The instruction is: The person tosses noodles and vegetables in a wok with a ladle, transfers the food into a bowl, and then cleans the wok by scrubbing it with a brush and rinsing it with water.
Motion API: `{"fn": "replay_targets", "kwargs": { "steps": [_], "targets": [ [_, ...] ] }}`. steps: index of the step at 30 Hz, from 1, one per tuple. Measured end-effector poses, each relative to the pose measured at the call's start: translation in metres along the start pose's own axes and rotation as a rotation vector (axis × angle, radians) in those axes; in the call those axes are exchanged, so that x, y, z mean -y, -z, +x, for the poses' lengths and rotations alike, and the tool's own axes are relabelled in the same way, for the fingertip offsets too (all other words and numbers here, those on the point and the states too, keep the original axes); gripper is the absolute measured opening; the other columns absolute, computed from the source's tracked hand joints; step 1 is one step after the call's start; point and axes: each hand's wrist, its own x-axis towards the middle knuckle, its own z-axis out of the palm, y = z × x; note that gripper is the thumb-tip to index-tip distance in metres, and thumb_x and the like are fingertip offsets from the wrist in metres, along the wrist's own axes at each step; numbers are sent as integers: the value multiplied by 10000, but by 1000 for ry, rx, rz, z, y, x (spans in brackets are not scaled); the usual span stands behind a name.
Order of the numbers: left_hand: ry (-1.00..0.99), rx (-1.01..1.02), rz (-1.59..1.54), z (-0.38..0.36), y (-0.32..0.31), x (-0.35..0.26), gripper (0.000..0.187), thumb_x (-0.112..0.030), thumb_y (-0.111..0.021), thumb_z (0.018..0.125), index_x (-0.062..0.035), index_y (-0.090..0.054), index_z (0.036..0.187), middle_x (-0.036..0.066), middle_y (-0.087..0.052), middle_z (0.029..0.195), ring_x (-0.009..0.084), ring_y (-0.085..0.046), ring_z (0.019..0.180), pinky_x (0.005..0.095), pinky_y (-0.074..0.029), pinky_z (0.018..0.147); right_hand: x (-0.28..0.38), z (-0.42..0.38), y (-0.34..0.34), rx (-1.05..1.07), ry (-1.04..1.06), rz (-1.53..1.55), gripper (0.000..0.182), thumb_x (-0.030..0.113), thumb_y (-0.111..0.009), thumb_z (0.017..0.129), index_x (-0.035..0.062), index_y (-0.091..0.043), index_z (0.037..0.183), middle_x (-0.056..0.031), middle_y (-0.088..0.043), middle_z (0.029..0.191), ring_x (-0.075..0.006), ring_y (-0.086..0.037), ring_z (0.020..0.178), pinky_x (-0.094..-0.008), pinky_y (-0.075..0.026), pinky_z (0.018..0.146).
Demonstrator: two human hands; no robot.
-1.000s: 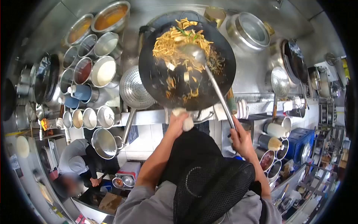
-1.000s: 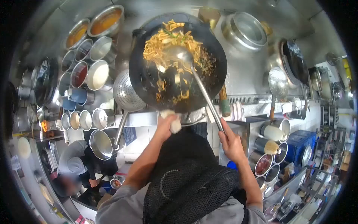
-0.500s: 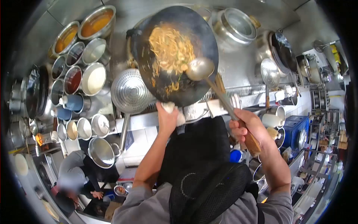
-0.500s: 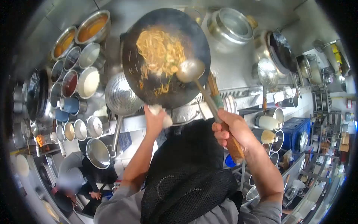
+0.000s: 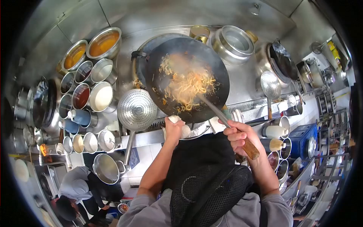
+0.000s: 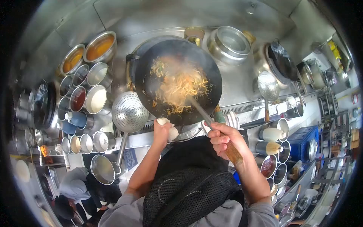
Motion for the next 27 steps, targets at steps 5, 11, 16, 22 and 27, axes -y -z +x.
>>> {"fn": "replay_targets", "kwargs": {
  "steps": [5, 11, 16, 22, 27],
  "targets": [
    [140, 39, -208, -1, -5, -3, 262, 56, -589, 761, 5, -551, 1015, 91, -609, 880, 219, -647, 737, 379, -560, 629, -5, -13, 7, -4, 121, -254, 128, 161, -547, 1017, 80, -539, 1116, 67, -440, 737, 28, -370, 464, -173, -303, 366],
    [205, 117, -381, 1, -5, -10, 162, 37, -564, 811, -53, -556, 945, 59, -586, 799, 207, -633, 660, 396, -564, 571, 8, -54, -1, 31, 278, -549, 363, 141, -561, 1005, 51, -447, 1338, 22, -441, 707, -33, -396, 431, -226, -366, 354],
    [184, 98, -301, -1, -8, -20, 154, 17, -554, 854, -38, -575, 996, 80, -612, 843, 227, -648, 688, 407, -569, 585, 21, -26, 72, 95, 359, -754, 552, 153, -588, 996, 136, -346, 1492, 0, -474, 686, -70, -396, 402, -241, -356, 338],
    [229, 76, -285, -16, -16, -17, 147, -4, -538, 903, -35, -572, 1043, 96, -626, 920, 235, -664, 777, 409, -580, 627, 45, -41, 61, 85, 162, -567, 202, 180, -609, 979, 87, -458, 1077, 19, -460, 692, -38, -398, 436, -236, -355, 359],
    [305, 97, -261, -21, -11, -22, 162, 10, -539, 881, 23, -550, 1042, 170, -646, 957, 296, -694, 816, 399, -586, 687, 31, -31, 79, -36, 88, -517, 242, 160, -595, 980, 61, -460, 1155, 26, -455, 712, -37, -414, 463, -231, -344, 384]
  ]
}}
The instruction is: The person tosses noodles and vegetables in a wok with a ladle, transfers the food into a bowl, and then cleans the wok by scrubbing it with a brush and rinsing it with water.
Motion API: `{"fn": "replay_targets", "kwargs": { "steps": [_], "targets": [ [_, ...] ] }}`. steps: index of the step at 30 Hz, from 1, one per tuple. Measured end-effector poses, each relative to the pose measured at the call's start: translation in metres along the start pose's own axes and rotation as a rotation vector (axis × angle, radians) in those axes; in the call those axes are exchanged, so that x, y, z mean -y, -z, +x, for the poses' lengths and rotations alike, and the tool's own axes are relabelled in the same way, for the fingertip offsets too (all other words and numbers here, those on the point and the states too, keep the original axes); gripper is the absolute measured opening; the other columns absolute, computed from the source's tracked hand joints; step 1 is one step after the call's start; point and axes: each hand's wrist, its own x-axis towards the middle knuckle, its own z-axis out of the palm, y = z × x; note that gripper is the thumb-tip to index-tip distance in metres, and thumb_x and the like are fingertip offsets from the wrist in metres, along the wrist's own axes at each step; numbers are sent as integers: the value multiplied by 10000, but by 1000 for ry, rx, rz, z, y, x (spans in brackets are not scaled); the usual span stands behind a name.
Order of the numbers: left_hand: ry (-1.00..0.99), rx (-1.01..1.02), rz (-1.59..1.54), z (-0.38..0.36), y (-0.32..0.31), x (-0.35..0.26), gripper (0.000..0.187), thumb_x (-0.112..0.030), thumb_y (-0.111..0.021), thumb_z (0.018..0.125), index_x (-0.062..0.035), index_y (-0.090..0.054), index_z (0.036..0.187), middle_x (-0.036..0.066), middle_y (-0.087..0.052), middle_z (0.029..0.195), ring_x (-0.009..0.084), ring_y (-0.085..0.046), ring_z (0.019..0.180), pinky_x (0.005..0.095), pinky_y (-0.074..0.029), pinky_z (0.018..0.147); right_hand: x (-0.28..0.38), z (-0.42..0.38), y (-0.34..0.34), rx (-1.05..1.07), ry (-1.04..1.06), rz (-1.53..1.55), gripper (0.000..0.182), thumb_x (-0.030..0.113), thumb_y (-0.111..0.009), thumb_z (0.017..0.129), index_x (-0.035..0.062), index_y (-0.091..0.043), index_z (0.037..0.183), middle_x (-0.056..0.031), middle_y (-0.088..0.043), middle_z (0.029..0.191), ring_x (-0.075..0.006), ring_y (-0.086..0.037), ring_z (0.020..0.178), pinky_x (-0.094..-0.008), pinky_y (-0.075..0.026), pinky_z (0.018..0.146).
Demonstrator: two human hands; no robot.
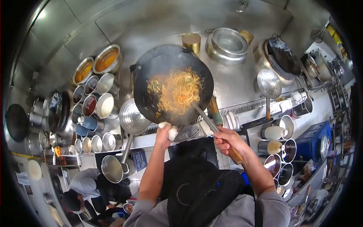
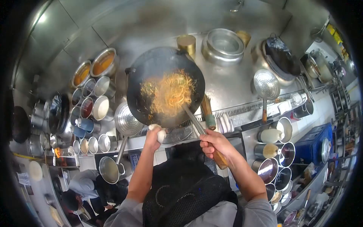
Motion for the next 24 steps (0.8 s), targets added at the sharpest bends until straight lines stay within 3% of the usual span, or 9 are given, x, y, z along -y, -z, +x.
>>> {"fn": "replay_targets", "kwargs": {
  "steps": [6, 11, 15, 18, 24],
  "targets": [
    [101, 70, -6, 2, 21, 3, 222, -21, -610, 888, 16, -556, 1099, 164, -652, 984, 311, -699, 851, 395, -598, 697, -24, 7, -14, -13, 42, 32, 272, 183, -565, 1001, 54, -454, 1212, 18, -431, 698, -33, -384, 423, -214, -368, 357],
    [254, 170, -58, -3, 20, -10, 226, 8, -603, 862, 8, -577, 1086, 131, -644, 1013, 307, -701, 953, 389, -586, 772, -63, 16, -22, -103, 38, 120, 517, 177, -570, 992, 45, -360, 1446, -8, -438, 729, -66, -413, 422, -240, -385, 356],
    [371, 232, -56, 6, 30, -11, 243, 33, -594, 842, 25, -566, 1084, 146, -630, 1030, 340, -709, 962, 405, -592, 701, -87, 22, -30, -166, 89, 153, 425, 161, -600, 964, 27, -469, 1346, -35, -490, 770, -125, -499, 504, -249, -448, 426],
    [402, 238, -20, 10, 37, -11, 252, 43, -587, 825, 29, -563, 1076, 143, -624, 1014, 336, -714, 936, 398, -590, 653, -97, 34, -26, -226, 48, 113, 402, 165, -607, 960, 20, -490, 1316, -38, -503, 778, -125, -505, 515, -251, -459, 435],
    [313, 266, 67, 13, 50, -22, 244, 54, -561, 795, 24, -573, 1038, 139, -628, 967, 277, -694, 814, 376, -568, 611, -95, 60, -54, -146, 90, 214, 443, 195, -568, 1003, 40, -425, 1392, 12, -460, 731, -24, -379, 410, -195, -356, 346]
  ]
}}
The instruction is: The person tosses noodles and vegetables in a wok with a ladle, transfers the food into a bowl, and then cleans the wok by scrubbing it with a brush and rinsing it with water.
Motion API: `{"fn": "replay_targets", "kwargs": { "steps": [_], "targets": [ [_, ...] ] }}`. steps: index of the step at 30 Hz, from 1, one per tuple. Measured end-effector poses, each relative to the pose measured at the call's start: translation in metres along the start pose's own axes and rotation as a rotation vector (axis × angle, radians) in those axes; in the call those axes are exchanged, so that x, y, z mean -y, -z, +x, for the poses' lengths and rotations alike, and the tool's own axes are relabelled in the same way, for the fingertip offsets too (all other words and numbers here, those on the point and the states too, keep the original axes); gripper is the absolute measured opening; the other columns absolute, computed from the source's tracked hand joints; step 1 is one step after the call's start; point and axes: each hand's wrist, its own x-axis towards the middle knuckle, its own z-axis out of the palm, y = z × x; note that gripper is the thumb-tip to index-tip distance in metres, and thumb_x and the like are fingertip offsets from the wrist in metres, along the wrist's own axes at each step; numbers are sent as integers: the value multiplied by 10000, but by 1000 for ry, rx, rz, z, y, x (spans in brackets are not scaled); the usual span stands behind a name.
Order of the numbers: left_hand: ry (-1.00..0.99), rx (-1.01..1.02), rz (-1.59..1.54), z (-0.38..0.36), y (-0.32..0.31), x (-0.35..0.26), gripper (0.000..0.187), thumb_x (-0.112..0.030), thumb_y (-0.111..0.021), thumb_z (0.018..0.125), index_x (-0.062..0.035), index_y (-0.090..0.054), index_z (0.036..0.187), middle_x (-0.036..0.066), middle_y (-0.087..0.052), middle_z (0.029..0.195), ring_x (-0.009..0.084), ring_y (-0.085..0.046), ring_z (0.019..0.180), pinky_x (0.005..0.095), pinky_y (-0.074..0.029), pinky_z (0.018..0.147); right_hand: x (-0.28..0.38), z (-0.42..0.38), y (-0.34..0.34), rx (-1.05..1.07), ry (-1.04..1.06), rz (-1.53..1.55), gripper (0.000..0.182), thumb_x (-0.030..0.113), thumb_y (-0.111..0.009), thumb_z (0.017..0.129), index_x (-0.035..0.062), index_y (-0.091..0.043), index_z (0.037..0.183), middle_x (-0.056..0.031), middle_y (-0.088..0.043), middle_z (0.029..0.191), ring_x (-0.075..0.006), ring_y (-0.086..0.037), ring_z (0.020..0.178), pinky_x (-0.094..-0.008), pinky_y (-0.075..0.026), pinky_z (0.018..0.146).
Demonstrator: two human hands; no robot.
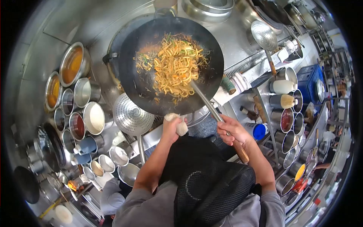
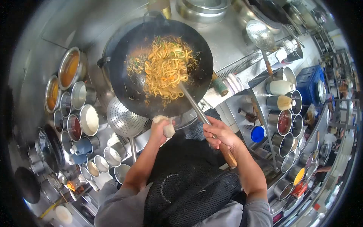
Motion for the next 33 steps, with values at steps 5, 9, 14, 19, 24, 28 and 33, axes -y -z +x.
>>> {"fn": "replay_targets", "kwargs": {
  "steps": [5, 9, 14, 19, 24, 28, 33],
  "targets": [
    [-71, 79, 30, -10, 3, -16, 222, -4, -572, 819, -3, -574, 1041, 152, -639, 915, 269, -676, 791, 370, -556, 641, -17, -17, 0, 1, 86, -77, 459, 171, -571, 996, 47, -412, 1409, 32, -425, 693, -14, -379, 410, -201, -362, 343],
    [-11, 30, 131, -35, 21, 0, 187, -25, -575, 840, -16, -571, 1027, 148, -642, 919, 283, -681, 800, 382, -568, 676, -43, -81, -6, -65, 178, 35, 496, 145, -579, 990, 38, -398, 1439, 36, -426, 669, -15, -385, 393, -186, -344, 328],
    [-51, 69, 577, -110, 16, 44, 262, -97, -603, 827, 27, -601, 1057, 151, -668, 932, 270, -693, 911, 370, -582, 806, -152, -210, 40, -90, 400, 46, 419, 198, -597, 984, 26, -461, 1341, 54, -425, 660, -5, -387, 409, -189, -337, 347],
    [-297, 407, 685, -266, -29, 70, 298, -122, -615, 812, 18, -573, 1072, 121, -631, 861, 237, -641, 813, 333, -548, 777, -289, -368, -2, -103, 706, 171, 189, 136, -564, 953, 18, -517, 1094, 33, -481, 697, -19, -428, 457, -229, -378, 398],
    [245, 651, 502, -87, 42, -14, 293, -103, -591, 801, 21, -576, 1065, 122, -605, 945, 227, -613, 784, 336, -534, 731, -316, -437, -133, -378, 836, 415, 485, 133, -556, 981, -16, -388, 1411, 30, -465, 681, -14, -432, 418, -197, -375, 359],
    [212, 877, 955, -270, -117, -41, 268, -78, -589, 793, 25, -568, 1040, 134, -605, 1007, 242, -624, 798, 352, -548, 713, -289, -424, -219, -589, 862, 580, 471, 127, -555, 980, -15, -398, 1401, 24, -463, 685, -18, -428, 421, -208, -379, 353],
    [447, 975, 1068, -282, -172, -67, 240, -20, -585, 793, 26, -550, 1027, 146, -614, 943, 257, -659, 785, 347, -563, 660, -267, -410, -311, -849, 981, 782, 448, 121, -560, 974, -4, -415, 1379, 28, -443, 678, -19, -409, 408, -209, -383, 343]
  ]
}}
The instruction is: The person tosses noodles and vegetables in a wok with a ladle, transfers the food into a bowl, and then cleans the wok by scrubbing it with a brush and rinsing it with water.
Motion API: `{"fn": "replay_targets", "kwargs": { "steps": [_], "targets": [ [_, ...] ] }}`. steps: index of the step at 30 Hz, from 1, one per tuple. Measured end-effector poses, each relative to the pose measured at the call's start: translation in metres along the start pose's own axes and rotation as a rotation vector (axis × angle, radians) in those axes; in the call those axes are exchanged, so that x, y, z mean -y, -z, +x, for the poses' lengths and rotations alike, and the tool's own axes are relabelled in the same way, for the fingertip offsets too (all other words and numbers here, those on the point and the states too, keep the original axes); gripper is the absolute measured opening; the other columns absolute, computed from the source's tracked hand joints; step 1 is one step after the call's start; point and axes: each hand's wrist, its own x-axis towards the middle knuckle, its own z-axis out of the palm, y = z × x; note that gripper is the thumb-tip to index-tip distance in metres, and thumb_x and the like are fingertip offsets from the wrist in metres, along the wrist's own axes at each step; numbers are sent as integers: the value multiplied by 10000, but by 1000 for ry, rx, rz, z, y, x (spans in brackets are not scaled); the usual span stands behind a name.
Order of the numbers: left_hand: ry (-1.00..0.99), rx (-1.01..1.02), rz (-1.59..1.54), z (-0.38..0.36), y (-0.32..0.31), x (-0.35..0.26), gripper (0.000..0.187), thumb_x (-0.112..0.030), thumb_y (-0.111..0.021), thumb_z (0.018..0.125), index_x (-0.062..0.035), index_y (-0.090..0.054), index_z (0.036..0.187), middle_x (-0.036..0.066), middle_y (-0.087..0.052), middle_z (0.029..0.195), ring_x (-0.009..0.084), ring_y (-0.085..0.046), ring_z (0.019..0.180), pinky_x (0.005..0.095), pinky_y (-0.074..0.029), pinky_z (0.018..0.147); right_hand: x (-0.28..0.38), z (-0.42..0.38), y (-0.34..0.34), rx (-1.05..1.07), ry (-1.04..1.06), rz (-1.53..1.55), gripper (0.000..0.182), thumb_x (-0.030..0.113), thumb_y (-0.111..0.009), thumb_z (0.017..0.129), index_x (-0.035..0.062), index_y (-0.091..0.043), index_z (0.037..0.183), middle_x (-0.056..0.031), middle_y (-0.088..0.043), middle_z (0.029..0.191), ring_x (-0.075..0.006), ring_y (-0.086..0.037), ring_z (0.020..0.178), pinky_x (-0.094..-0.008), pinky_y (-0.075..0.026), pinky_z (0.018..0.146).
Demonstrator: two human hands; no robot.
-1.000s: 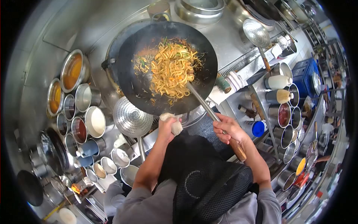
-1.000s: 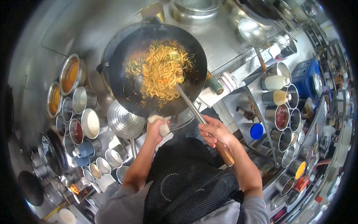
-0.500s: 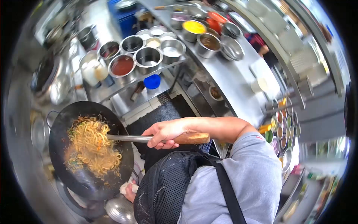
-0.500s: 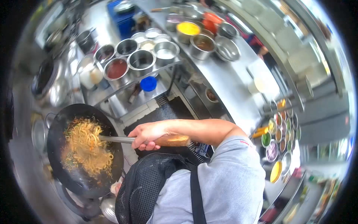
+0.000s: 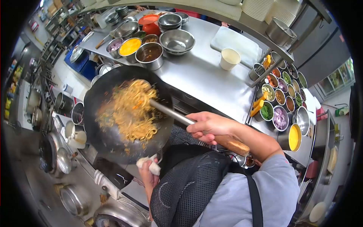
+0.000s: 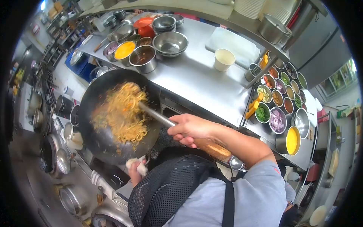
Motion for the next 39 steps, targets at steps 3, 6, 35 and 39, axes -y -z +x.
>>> {"fn": "replay_targets", "kwargs": {
  "steps": [3, 6, 35, 39],
  "targets": [
    [35, 142, 24, 25, -11, -9, 219, -50, -601, 809, 29, -562, 1009, 130, -624, 900, 244, -675, 761, 332, -533, 606, -17, -4, -11, -125, 84, 66, 417, 120, -563, 977, 0, -432, 1354, 28, -434, 674, -15, -403, 408, -206, -382, 340],
    [41, 279, 29, 48, 8, -10, 217, -16, -583, 801, 29, -558, 1012, 142, -617, 934, 251, -662, 741, 337, -537, 622, -44, -15, -43, -218, 165, 136, 288, 108, -565, 970, 21, -465, 1226, 26, -449, 678, -11, -385, 394, -201, -363, 328],
    [3, 642, 5, 198, 61, 56, 164, 36, -561, 797, 26, -555, 960, 133, -613, 886, 239, -648, 697, 353, -559, 623, -196, 41, -43, -753, 699, 252, 163, 82, -547, 954, 52, -528, 1113, 27, -485, 667, -1, -370, 366, -183, -293, 292],
    [19, 624, 56, 191, 61, 48, 202, 46, -558, 791, 27, -554, 992, 134, -603, 912, 239, -634, 703, 340, -552, 618, -205, 47, -25, -758, 701, 230, 176, 85, -549, 956, 49, -523, 1126, 24, -477, 672, -13, -378, 382, -201, -307, 310]
  ]
}}
